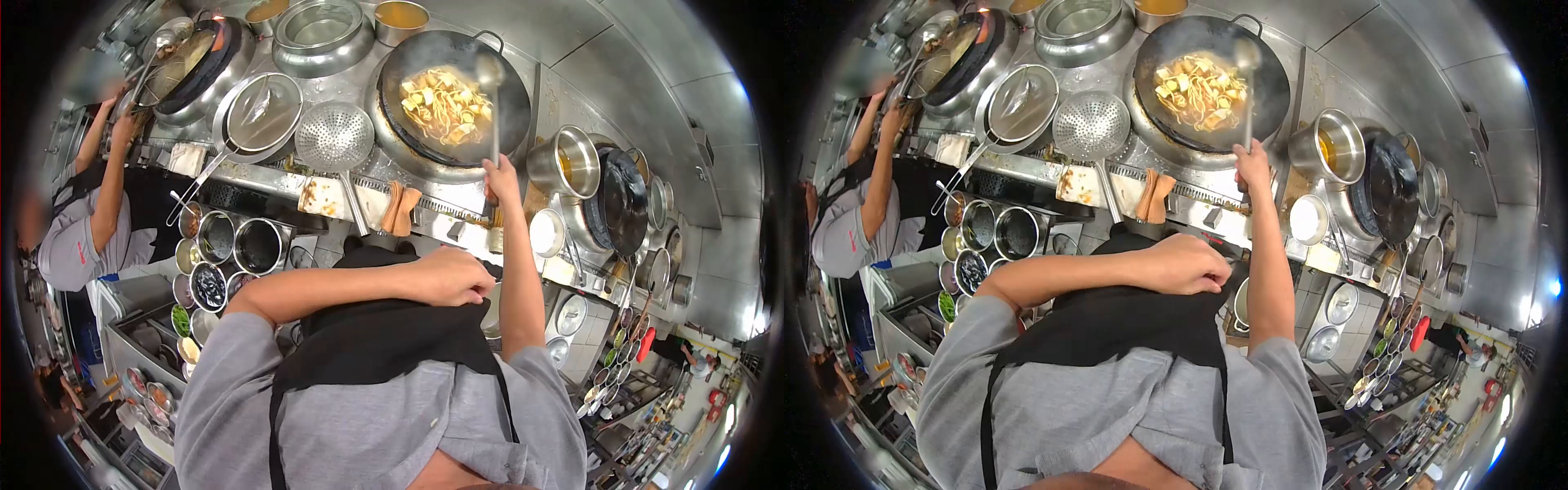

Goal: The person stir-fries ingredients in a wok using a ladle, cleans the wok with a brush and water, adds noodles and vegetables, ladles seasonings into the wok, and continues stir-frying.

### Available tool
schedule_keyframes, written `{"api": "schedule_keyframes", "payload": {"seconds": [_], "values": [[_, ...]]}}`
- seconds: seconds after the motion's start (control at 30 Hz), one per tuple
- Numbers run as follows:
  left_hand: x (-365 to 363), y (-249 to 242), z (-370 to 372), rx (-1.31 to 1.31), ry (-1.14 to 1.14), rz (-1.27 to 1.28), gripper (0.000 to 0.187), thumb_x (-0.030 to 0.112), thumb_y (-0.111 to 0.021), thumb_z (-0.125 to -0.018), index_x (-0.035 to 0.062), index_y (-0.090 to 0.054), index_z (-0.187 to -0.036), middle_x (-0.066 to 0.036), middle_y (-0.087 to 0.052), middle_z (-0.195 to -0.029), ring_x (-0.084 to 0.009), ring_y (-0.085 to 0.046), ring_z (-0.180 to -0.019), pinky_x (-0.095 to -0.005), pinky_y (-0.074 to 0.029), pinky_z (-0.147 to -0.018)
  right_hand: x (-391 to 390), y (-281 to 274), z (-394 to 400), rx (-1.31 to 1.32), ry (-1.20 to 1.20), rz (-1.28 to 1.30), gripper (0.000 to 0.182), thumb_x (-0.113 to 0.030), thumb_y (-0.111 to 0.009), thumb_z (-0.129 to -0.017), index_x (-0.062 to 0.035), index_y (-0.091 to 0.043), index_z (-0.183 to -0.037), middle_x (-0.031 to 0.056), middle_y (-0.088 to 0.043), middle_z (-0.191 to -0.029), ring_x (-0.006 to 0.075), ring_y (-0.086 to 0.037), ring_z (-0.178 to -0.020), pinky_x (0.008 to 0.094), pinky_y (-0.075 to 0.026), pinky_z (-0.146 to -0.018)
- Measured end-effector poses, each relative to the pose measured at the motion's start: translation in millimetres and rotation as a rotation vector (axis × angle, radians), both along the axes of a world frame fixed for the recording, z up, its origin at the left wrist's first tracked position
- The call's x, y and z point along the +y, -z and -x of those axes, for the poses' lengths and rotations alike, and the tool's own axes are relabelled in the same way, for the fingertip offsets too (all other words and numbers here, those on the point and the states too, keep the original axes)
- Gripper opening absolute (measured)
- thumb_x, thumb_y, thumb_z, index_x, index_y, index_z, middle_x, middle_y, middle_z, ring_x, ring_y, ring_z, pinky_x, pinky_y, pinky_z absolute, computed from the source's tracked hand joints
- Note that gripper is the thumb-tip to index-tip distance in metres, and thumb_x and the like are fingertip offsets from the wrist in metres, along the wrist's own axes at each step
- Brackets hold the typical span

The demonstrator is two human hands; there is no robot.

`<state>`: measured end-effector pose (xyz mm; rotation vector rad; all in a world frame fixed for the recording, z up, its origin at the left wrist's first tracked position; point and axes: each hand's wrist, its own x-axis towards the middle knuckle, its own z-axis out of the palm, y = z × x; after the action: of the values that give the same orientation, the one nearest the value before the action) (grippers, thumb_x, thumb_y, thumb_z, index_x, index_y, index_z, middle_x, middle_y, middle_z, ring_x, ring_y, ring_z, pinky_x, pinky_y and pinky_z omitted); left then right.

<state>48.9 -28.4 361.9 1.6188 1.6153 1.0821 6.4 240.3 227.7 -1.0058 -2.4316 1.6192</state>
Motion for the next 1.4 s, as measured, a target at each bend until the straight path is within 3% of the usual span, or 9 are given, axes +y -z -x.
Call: {"api": "schedule_keyframes", "payload": {"seconds": [0.2,0.43,0.6,0.7,0.83,0.97,1.07,1.23,1.4], "values": [[-17.1,2.6,21.6,-0.164,-0.031,0.012,0.016,0.021,-0.072,-0.086,0.0071,-0.063,-0.083,-0.008,-0.065,-0.074,-0.0278,-0.064,-0.071,-0.0402,-0.047,-0.065,-7.2,-3.6,-44.6,-0.252,-0.301,-0.646,0.047,-0.025,-0.069,-0.087,-0.0122,-0.055,-0.130,0.0217,-0.070,-0.103,0.0439,-0.063,-0.103,0.0498,-0.048,-0.089],[-42.9,-1.0,38.3,-0.254,-0.180,0.049,0.021,0.023,-0.073,-0.086,0.0046,-0.064,-0.084,-0.011,-0.065,-0.072,-0.0282,-0.064,-0.070,-0.0407,-0.047,-0.064,-1.2,-77.1,-114.9,-0.295,-0.319,-0.496,0.040,-0.021,-0.071,-0.085,-0.0048,-0.062,-0.120,0.0190,-0.067,-0.086,0.0357,-0.066,-0.084,0.0433,-0.051,-0.076],[-64.7,-23.1,49.7,-0.215,-0.269,0.110,0.017,0.021,-0.072,-0.087,0.0045,-0.068,-0.085,-0.011,-0.066,-0.076,-0.0282,-0.064,-0.072,-0.0395,-0.048,-0.067,-19.9,-133.1,-150.8,-0.430,-0.215,0.161,0.037,-0.020,-0.070,-0.086,0.0002,-0.062,-0.117,0.0139,-0.060,-0.075,0.0254,-0.057,-0.068,0.0396,-0.048,-0.067],[-44.7,-19.0,48.4,-0.137,-0.242,0.064,0.018,0.023,-0.072,-0.087,0.0054,-0.068,-0.085,-0.010,-0.067,-0.077,-0.0288,-0.064,-0.071,-0.0401,-0.048,-0.068,-22.7,-66.5,-150.4,-0.192,-0.304,-0.154,0.039,-0.022,-0.070,-0.087,0.0006,-0.061,-0.118,0.0153,-0.059,-0.074,0.0260,-0.058,-0.069,0.0406,-0.047,-0.067],[-4.1,-8.9,51.6,-0.008,-0.003,-0.006,0.020,0.027,-0.070,-0.089,0.0075,-0.070,-0.089,-0.011,-0.069,-0.083,-0.0293,-0.065,-0.077,-0.0414,-0.049,-0.070,-50.8,-87.9,-126.0,-0.253,-0.231,-0.434,0.038,-0.020,-0.066,-0.089,-0.0038,-0.060,-0.123,0.0259,-0.068,-0.091,0.0460,-0.064,-0.089,0.0497,-0.049,-0.078],[11.2,26.6,115.1,0.218,-0.030,0.301,0.044,0.041,-0.070,-0.089,0.0046,-0.068,-0.113,-0.018,-0.067,-0.108,-0.0348,-0.064,-0.105,-0.0436,-0.050,-0.092,-23.7,-144.4,-179.4,-0.289,-0.301,-0.595,0.044,-0.016,-0.069,-0.087,-0.0066,-0.061,-0.129,0.0209,-0.066,-0.080,0.0335,-0.064,-0.071,0.0425,-0.049,-0.069],[32.3,97.6,153.9,0.434,-0.404,0.091,0.040,0.030,-0.065,-0.091,0.0042,-0.065,-0.121,-0.018,-0.064,-0.115,-0.0371,-0.060,-0.111,-0.0461,-0.048,-0.096,-6.5,-127.8,-191.1,-0.329,-0.283,-0.471,0.041,-0.021,-0.067,-0.089,-0.0080,-0.060,-0.127,0.0237,-0.068,-0.086,0.0417,-0.067,-0.086,0.0477,-0.049,-0.075],[63.1,157.8,148.5,0.487,-0.613,0.236,0.025,0.025,-0.061,-0.093,0.0049,-0.070,-0.103,-0.015,-0.068,-0.097,-0.0367,-0.067,-0.093,-0.0476,-0.054,-0.083,-9.1,-53.7,-154.8,-0.154,-0.176,-0.454,0.040,-0.019,-0.066,-0.092,-0.0011,-0.058,-0.127,0.0166,-0.062,-0.071,0.0311,-0.061,-0.061,0.0407,-0.048,-0.061],[71.5,174.9,140.6,0.493,-0.784,0.177,0.021,0.024,-0.061,-0.093,0.0049,-0.067,-0.088,-0.015,-0.068,-0.089,-0.0368,-0.068,-0.084,-0.0492,-0.055,-0.073,-38.9,-132.6,-179.4,-0.226,-0.149,-0.015,0.040,-0.017,-0.061,-0.098,-0.0017,-0.054,-0.135,0.0006,-0.051,-0.060,0.0094,-0.045,-0.044,0.0274,-0.036,-0.042]]}}
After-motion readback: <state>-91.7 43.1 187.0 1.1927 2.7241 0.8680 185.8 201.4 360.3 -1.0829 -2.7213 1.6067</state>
